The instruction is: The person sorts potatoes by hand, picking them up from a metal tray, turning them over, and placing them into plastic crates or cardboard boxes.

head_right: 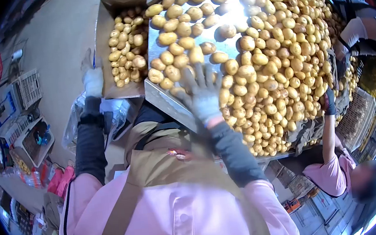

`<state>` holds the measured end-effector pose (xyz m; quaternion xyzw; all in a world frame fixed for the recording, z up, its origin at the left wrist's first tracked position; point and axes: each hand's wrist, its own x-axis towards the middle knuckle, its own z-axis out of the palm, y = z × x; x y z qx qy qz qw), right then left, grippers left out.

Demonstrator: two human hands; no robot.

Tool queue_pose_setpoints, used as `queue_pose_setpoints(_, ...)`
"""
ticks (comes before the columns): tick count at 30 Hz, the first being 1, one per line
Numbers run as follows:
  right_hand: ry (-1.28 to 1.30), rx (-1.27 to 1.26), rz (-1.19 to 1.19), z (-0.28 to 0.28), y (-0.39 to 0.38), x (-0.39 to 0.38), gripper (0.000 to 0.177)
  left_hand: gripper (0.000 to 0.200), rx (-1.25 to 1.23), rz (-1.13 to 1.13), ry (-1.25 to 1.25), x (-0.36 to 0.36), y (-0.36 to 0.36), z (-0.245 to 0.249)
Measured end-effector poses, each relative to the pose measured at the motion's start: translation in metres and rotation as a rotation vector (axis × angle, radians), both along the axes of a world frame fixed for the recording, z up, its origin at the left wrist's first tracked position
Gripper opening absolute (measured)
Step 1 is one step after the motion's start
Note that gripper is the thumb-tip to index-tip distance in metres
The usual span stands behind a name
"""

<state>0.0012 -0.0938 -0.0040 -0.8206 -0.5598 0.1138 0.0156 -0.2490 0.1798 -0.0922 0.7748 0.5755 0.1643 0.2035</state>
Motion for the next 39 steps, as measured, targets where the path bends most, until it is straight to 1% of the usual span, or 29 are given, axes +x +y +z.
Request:
queue_pose_setpoints(1, -0.072, 0.075, 0.087, -0.016, 0.006, 0.015, 0.069, 0.052, -0.062, 0.024, -0.155, 0.005, -0.013, 0.01)
queue_pose_setpoints(3, -0.197, 0.135, 0.108, -0.01, 0.05, 0.052, 0.065, 0.052, -0.182, 0.073, -0.46, 0.029, -0.037, 0.03)
queue_pose_setpoints(5, -0.313, 0.126, -0.152, -0.011, 0.095, 0.105, 0.065, 0.051, -0.342, 0.023, -0.613, 0.055, -0.051, 0.042)
queue_pose_setpoints(7, -0.192, 0.37, -0.256, -0.03, 0.129, 0.16, 0.058, 0.051, -0.506, -0.032, -0.757, 0.081, -0.059, 0.053)
queue_pose_setpoints(9, -0.202, 0.272, -0.2, -0.029, 0.155, 0.152, 0.057, 0.051, -0.793, -0.042, -1.029, 0.109, -0.054, 0.061)
queue_pose_setpoints(10, -0.107, 0.088, -0.156, -0.007, 0.163, 0.127, 0.058, 0.051, -0.938, -0.045, -1.167, 0.125, -0.046, 0.062)
queue_pose_setpoints(11, -0.154, 0.252, -0.088, -0.032, 0.149, 0.104, 0.061, 0.053, -0.886, -0.051, -1.032, 0.141, -0.037, 0.06)
queue_pose_setpoints(12, -0.035, 0.303, -0.051, -0.026, 0.137, 0.075, 0.061, 0.054, -0.83, -0.056, -0.9, 0.158, -0.026, 0.057)
queue_pose_setpoints(13, -0.035, 0.314, 0.007, -0.018, 0.115, 0.05, 0.059, 0.056, -0.771, -0.06, -0.765, 0.172, -0.018, 0.055)
queue_pose_setpoints(15, 0.04, 0.255, 0.021, -0.001, 0.06, 0.016, 0.056, 0.051, -0.772, -0.034, -0.718, 0.177, -0.02, 0.05)
queue_pose_setpoints(16, 0.173, 0.251, -0.08, 0.011, 0.039, 0.014, 0.054, 0.049, -0.781, -0.051, -0.711, 0.169, -0.02, 0.041)
queue_pose_setpoints(17, 0.2, 0.005, -0.222, 0.049, 0.024, 0.017, 0.057, 0.047, -0.791, -0.068, -0.704, 0.162, -0.019, 0.036)
queue_pose_setpoints(18, 0.141, 0.153, -0.364, 0.032, -0.018, 0.018, 0.064, 0.041, -0.801, -0.097, -0.731, 0.156, -0.02, 0.039)
queue_pose_setpoints(19, 0.017, 0.116, -0.485, 0.018, -0.047, 0.017, 0.07, 0.041, -0.783, -0.129, -0.738, 0.15, -0.021, 0.038)
queue_pose_setpoints(21, -0.067, -0.035, -0.4, 0.003, -0.061, 0.011, 0.073, 0.042, -0.764, -0.198, -0.745, 0.141, -0.028, 0.033)
queue_pose_setpoints(22, -0.036, -0.012, -0.354, 0.005, -0.054, 0.011, 0.074, 0.042, -0.67, -0.227, -0.613, 0.144, -0.033, 0.038)
queue_pose_setpoints(24, -0.032, 0.013, -0.184, 0.0, -0.03, 0.031, 0.074, 0.04, -0.646, -0.119, -0.671, 0.161, -0.045, 0.051)
queue_pose_setpoints(25, -0.044, 0.116, -0.098, -0.005, -0.018, 0.049, 0.069, 0.039, -0.632, -0.067, -0.697, 0.168, -0.049, 0.054)
queue_pose_setpoints(26, -0.071, 0.116, -0.099, -0.004, 0.001, 0.069, 0.06, 0.034, -0.145, -0.166, -0.378, 0.174, -0.049, 0.05)
queue_pose_setpoints(27, 0.135, -0.067, -0.229, 0.04, 0.038, 0.099, 0.052, 0.032, -0.06, -0.301, -0.369, 0.175, -0.048, 0.057)
queue_pose_setpoints(28, -0.011, 0.411, -0.263, -0.011, 0.028, 0.132, 0.055, 0.03, 0.028, -0.435, -0.361, 0.179, -0.043, 0.074)
queue_pose_setpoints(29, -0.346, 0.297, -0.277, -0.012, 0.039, 0.166, 0.058, 0.028, 0.116, -0.569, -0.353, 0.184, -0.038, 0.087)
queue_pose_setpoints(30, -0.189, 0.455, -0.386, -0.026, 0.058, 0.195, 0.058, 0.025, 0.143, -0.779, -0.184, 0.187, -0.036, 0.091)
queue_pose_setpoints(31, -0.082, 0.369, -0.436, -0.027, 0.073, 0.214, 0.055, 0.028, 0.11, -0.857, -0.012, 0.19, -0.035, 0.071)
queue_pose_setpoints(33, -0.13, 0.083, -0.5, -0.015, 0.1, 0.199, 0.059, 0.03, 0.098, -0.912, 0.364, 0.214, -0.051, 0.087)
queue_pose_setpoints(35, -0.084, 0.129, -0.164, -0.033, 0.082, 0.176, 0.054, 0.03, 0.012, -0.931, 0.444, 0.227, -0.05, 0.082)
queue_pose_setpoints(36, -0.193, 0.305, -0.161, -0.021, 0.07, 0.139, 0.052, 0.03, -0.035, -0.939, 0.486, 0.231, -0.05, 0.079)
queue_pose_setpoints(37, -0.167, 0.358, -0.139, -0.018, 0.049, 0.115, 0.053, 0.029, -0.045, -0.962, 0.443, 0.232, -0.045, 0.073)
queue_pose_setpoints(39, -0.148, 0.303, -0.236, -0.019, -0.007, 0.073, 0.056, 0.027, -0.056, -1.009, 0.346, 0.234, -0.025, 0.057)
